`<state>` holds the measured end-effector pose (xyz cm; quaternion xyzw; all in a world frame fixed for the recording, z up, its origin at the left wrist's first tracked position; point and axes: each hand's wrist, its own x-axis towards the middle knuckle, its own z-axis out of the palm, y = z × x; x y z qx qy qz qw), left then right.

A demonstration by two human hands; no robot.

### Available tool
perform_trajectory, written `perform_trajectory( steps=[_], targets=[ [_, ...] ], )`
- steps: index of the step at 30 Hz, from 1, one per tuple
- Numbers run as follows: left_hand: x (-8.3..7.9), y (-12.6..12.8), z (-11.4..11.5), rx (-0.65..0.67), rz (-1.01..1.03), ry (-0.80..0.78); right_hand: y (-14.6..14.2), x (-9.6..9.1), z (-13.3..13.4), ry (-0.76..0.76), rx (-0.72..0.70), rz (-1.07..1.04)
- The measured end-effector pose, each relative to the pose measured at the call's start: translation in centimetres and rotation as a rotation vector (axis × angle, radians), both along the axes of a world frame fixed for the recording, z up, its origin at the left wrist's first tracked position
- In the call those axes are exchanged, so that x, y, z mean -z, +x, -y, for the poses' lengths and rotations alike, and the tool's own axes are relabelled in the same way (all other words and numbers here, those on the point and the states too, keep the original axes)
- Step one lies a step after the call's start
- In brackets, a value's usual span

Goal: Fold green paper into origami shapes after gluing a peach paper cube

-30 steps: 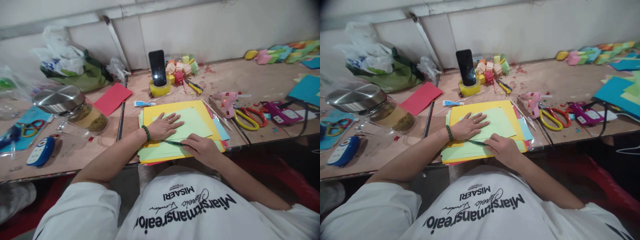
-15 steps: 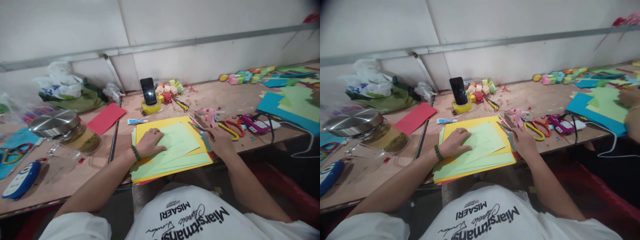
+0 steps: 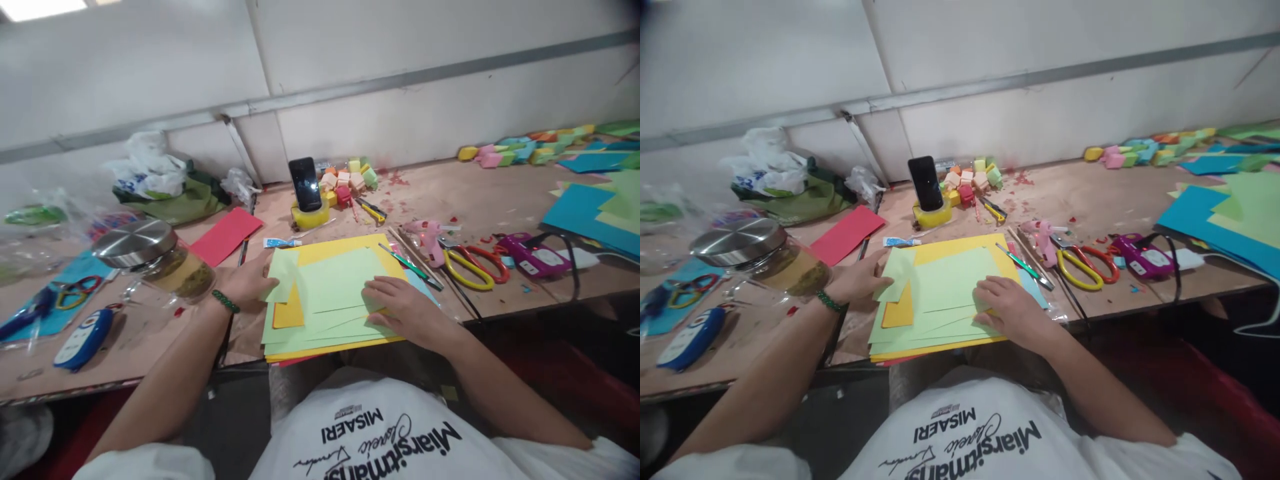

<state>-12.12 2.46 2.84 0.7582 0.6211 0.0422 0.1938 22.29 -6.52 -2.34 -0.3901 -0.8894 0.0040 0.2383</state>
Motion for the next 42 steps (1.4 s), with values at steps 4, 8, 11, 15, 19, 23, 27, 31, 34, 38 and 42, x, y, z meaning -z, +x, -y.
perform_trajectory(
  steps=[4, 8, 11, 15, 19, 23, 27, 31, 34, 38, 42],
  targets=[
    [-0.1, 0.9, 1.2, -0.063, -0.254, 0.293, -1.3, 0.4, -0.1, 0.024, 0.003, 0.043],
    [0.7, 4.7, 3.1, 0.216, -0.192, 0.439, -2.8, 0.1, 0.2, 0.001, 0.053, 0.070],
    [1.8, 8.0, 4.8, 0.486, -0.159, 0.416, -3.9, -0.2, 0.4, -0.065, 0.035, 0.063],
    [2.4, 10.5, 5.9, 0.559, -0.276, 0.337, -3.5, 0.0, 0.5, -0.136, -0.031, -0.020],
    [1.9, 10.6, 6.4, 0.470, -0.455, 0.309, -0.4, 0.7, 0.6, -0.158, 0.075, -0.011],
    [1.3, 9.9, 6.8, 0.308, -0.599, 0.263, 1.7, 1.2, 1.2, -0.134, 0.147, -0.013],
    [0.5, 9.3, 6.5, 0.247, -0.622, 0.245, 1.5, 1.1, 1.5, -0.012, 0.107, -0.005],
    [0.2, 9.1, 6.6, 0.258, -0.589, 0.318, 1.2, 0.5, 1.5, 0.073, 0.030, 0.046],
    [0.6, 9.3, 7.6, 0.373, -0.465, 0.391, 1.5, 0.1, 1.5, 0.099, -0.007, 0.032],
    [1.6, 9.5, 8.9, 0.569, -0.327, 0.376, 2.1, -0.1, 1.6, 0.079, -0.004, 0.009],
    [2.4, 8.6, 9.2, 0.534, -0.337, 0.385, 2.9, -0.5, 1.6, 0.007, -0.010, -0.032]
  ],
)
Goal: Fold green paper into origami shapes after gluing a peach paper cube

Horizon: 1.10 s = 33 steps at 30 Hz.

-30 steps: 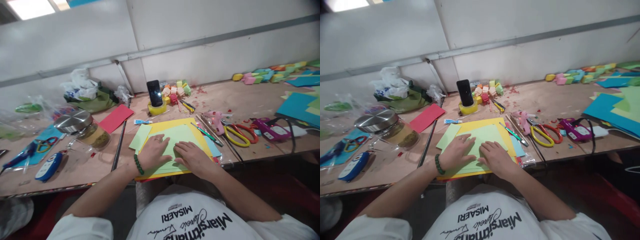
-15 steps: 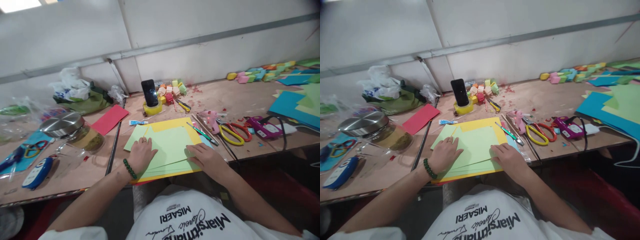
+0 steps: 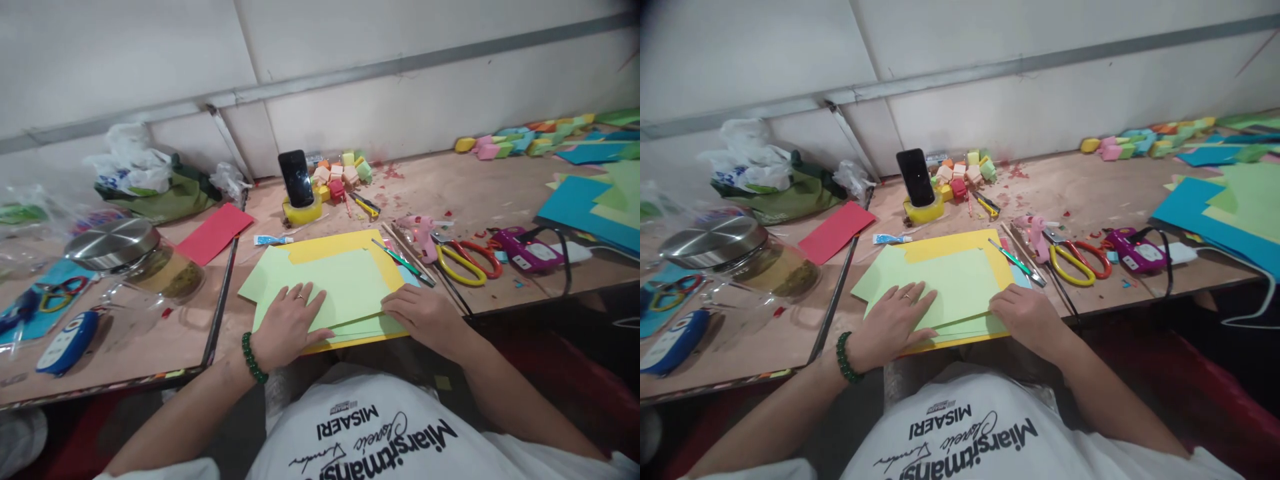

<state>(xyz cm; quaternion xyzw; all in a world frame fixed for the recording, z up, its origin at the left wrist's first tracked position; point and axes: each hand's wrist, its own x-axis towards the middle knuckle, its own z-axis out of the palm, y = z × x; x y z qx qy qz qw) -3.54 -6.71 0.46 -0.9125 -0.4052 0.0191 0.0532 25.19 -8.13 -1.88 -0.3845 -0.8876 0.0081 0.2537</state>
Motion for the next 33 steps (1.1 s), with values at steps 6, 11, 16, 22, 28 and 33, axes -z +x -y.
perform_trajectory(
  steps=[6, 11, 16, 22, 28, 33],
  targets=[
    [0.3, -2.2, 0.3, -0.091, -0.035, 0.046, 1.1, -0.3, -0.3, -0.005, 0.089, -0.076],
    [-0.3, -2.8, 0.8, -0.058, 0.039, 0.032, 1.0, -0.8, -0.6, 0.122, 0.262, -0.032],
    [0.1, -2.2, 0.9, 0.020, 0.167, -0.002, -3.6, -1.0, 0.4, 0.098, 0.062, -0.063],
    [0.7, -0.8, 1.2, 0.085, 0.311, 0.136, -8.7, 0.6, -0.2, 0.090, -0.053, -0.020],
    [-0.7, 0.5, 1.7, 0.092, 0.502, 0.207, -5.6, -1.1, -0.9, 0.154, 0.010, -0.129],
    [-0.2, -0.7, 0.4, 0.066, 0.549, 0.093, -2.1, -2.1, -0.8, 0.020, -0.111, -0.478]
  ],
)
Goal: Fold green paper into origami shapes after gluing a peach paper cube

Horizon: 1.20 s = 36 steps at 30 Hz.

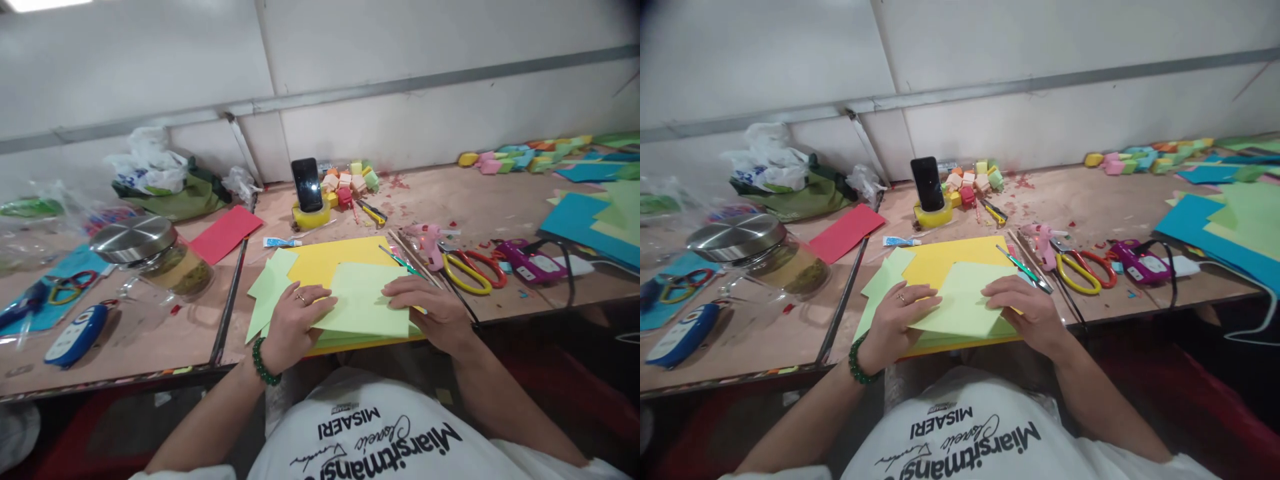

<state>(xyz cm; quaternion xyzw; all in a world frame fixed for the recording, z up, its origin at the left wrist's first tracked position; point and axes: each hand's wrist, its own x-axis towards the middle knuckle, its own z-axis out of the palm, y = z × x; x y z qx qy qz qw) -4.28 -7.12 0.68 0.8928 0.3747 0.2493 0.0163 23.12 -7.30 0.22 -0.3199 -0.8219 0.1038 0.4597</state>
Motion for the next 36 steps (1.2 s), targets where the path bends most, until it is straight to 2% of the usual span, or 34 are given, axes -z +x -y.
perform_trajectory(
  steps=[2, 5, 8, 11, 15, 17, 19, 23, 27, 31, 36],
  targets=[
    [-0.1, -0.4, 0.1, 0.042, 0.084, 0.033, 0.8, 0.6, -0.4, -0.031, 0.011, 0.002],
    [-1.3, -0.4, 1.1, 0.035, 0.214, 0.220, 1.7, 1.7, -1.2, -0.012, 0.140, 0.089],
    [-2.5, 0.4, 2.2, 0.080, 0.135, 0.370, 2.0, 1.9, -1.2, 0.024, 0.296, 0.188],
    [-2.6, 1.7, 2.6, 0.114, -0.035, 0.373, 1.4, 1.5, -0.4, 0.088, 0.344, 0.290],
    [-1.9, 3.0, 1.9, 0.142, -0.172, 0.192, 0.1, 1.8, 0.7, 0.132, 0.203, 0.368],
    [-1.6, 3.3, 1.1, 0.164, -0.195, 0.045, -0.2, 2.4, 0.8, 0.049, 0.127, 0.363],
    [-1.5, 3.4, 0.1, 0.152, -0.221, -0.100, 0.0, 2.9, 0.8, -0.064, 0.118, 0.313],
    [-1.1, 3.3, -2.4, 0.044, -0.245, -0.343, 0.9, 3.3, 1.0, -0.209, 0.169, 0.193],
    [-1.1, 3.7, -4.8, -0.081, -0.141, -0.455, 0.9, 3.5, 0.5, -0.272, 0.292, 0.191],
    [-1.5, 3.9, -6.4, -0.117, -0.043, -0.622, 0.7, 3.8, -1.4, -0.313, 0.486, 0.269],
    [-1.7, 3.2, -6.8, -0.157, 0.079, -0.862, 0.4, 2.1, -3.3, -0.481, 0.521, 0.435]
  ],
)
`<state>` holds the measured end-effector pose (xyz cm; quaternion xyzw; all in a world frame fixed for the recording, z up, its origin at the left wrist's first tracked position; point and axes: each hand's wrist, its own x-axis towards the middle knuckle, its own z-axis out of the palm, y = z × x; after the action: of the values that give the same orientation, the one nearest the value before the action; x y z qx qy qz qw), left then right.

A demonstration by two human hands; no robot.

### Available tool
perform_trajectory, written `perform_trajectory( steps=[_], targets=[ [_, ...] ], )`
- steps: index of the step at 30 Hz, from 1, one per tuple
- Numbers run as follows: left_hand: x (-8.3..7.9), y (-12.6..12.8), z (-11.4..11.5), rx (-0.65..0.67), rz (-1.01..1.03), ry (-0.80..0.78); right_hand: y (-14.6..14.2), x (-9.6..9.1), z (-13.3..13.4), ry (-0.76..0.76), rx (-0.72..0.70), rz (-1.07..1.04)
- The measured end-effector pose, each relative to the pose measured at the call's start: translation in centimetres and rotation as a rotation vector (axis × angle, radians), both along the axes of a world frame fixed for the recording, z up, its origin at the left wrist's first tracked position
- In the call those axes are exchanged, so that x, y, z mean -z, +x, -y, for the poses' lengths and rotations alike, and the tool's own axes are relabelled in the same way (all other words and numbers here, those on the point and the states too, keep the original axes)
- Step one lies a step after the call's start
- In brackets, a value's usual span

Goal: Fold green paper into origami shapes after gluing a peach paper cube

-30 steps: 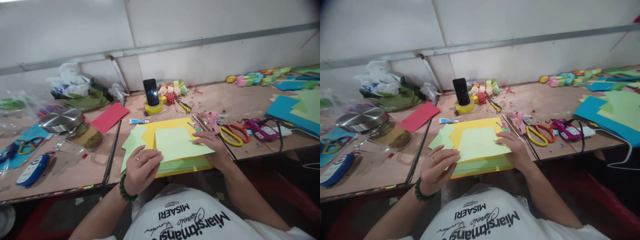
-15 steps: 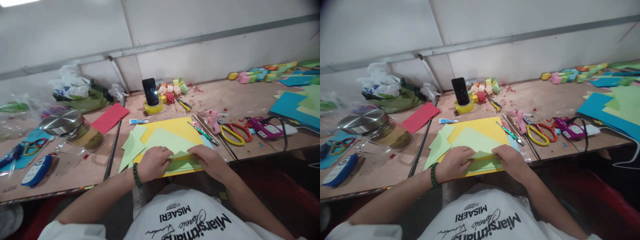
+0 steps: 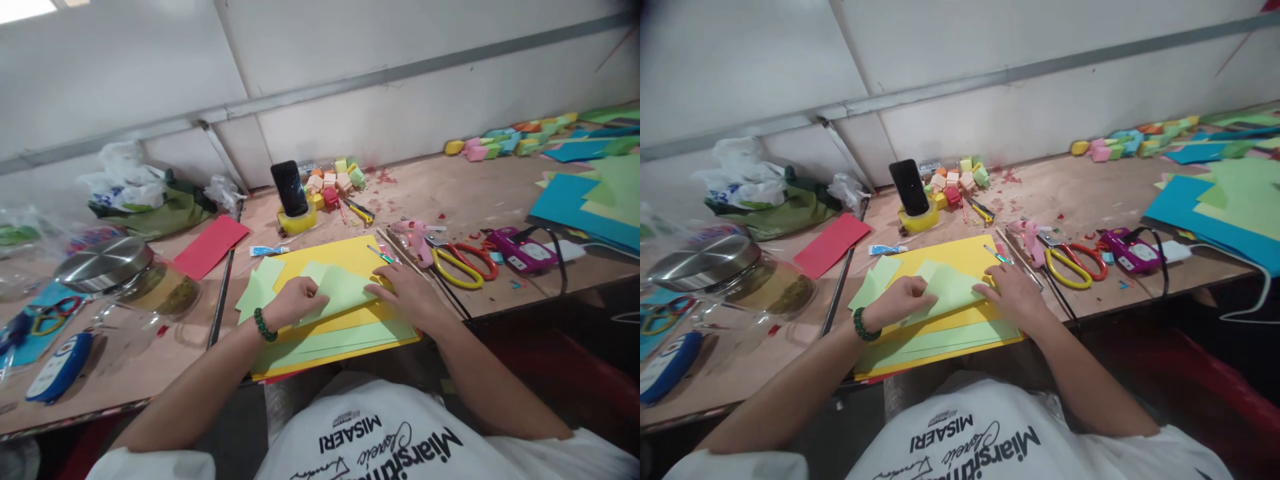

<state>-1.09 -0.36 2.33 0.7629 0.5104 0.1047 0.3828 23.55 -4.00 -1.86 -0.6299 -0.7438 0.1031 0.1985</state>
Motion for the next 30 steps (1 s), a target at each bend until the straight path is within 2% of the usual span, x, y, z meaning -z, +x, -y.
perform_trajectory(
  steps=[2, 5, 12, 25, 28, 30],
  targets=[
    [0.2, -0.4, -0.1, -0.040, 0.031, -0.076, -0.4, -1.1, -0.3, -0.089, 0.018, 0.044],
    [0.7, -0.7, -0.4, -0.072, 0.070, -0.105, -1.2, -2.4, -0.5, -0.224, 0.084, 0.101],
    [1.3, -0.6, -0.8, -0.057, 0.070, -0.010, -2.0, -4.0, -1.2, -0.384, 0.146, 0.140],
    [1.8, -0.5, -0.5, -0.062, 0.024, 0.069, -0.4, -3.7, -1.4, -0.428, 0.067, 0.183],
    [1.8, -0.4, -0.5, -0.057, 0.007, 0.077, -0.1, -3.6, -1.3, -0.415, 0.062, 0.088],
    [1.8, -0.4, -0.5, -0.052, 0.004, 0.090, 0.0, -3.2, -1.5, -0.380, 0.065, -0.069]
  ],
)
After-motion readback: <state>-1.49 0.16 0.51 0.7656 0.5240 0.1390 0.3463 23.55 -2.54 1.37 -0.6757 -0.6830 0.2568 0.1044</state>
